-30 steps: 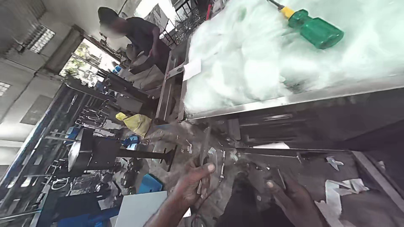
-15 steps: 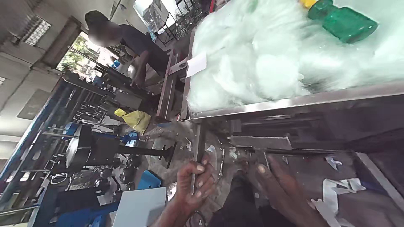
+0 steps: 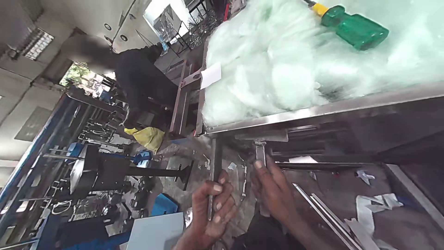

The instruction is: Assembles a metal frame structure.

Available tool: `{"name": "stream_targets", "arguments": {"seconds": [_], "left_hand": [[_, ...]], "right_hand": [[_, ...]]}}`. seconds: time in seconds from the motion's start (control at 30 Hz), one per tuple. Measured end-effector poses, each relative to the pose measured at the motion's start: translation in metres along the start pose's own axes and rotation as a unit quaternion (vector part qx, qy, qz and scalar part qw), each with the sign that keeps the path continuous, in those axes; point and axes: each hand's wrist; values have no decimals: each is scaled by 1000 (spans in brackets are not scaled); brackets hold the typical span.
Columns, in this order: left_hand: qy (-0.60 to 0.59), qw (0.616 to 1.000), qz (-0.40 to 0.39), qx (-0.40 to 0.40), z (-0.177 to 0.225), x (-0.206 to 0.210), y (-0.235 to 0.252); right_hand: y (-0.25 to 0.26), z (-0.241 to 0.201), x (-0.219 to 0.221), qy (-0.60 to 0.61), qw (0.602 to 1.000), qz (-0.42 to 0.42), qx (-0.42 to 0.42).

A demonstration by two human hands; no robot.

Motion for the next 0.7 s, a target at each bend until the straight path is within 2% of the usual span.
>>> {"name": "stream_targets", "arguments": {"seconds": [0.07,0.17,0.23,0.3,0.4,0.47,0.5,0.53,0.6,0.63,0.7], "left_hand": [[-8,1000,-3,-1,0,1,0],[-6,1000,-6,0,0,3,0],[-4,1000,-5,1,1,3,0],[0,1000,-1,0,1,2,0],[-2,1000,-1,4,1,0,0],[0,1000,-5,6,1,-2,-1],[1,1000,-1,6,0,-2,-2],[3,1000,4,6,0,-1,-1],[7,1000,19,6,-1,1,0],[5,1000,17,6,0,1,0],[9,1000,12,-1,0,3,-1]], "right_hand": [[4,1,5,7,1000,-10,-1],[9,4,11,-45,998,-51,13],[11,4,11,-69,996,-50,17],[4,2,6,-57,998,-1,-10],[-5,-2,2,66,984,133,-98],[-5,0,6,113,970,181,-114],[-5,5,10,79,977,173,-93],[-4,10,13,-1,990,129,-60],[5,9,13,-156,988,-5,-8],[13,1,9,-197,979,-49,2],[19,-9,2,-210,975,-75,9]]}}
Point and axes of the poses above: each hand's wrist, its own y-axis towards the middle knuckle, its own x-axis out of the palm, z = x × y, and after that the axes turned 4 degrees about -x, right-handed
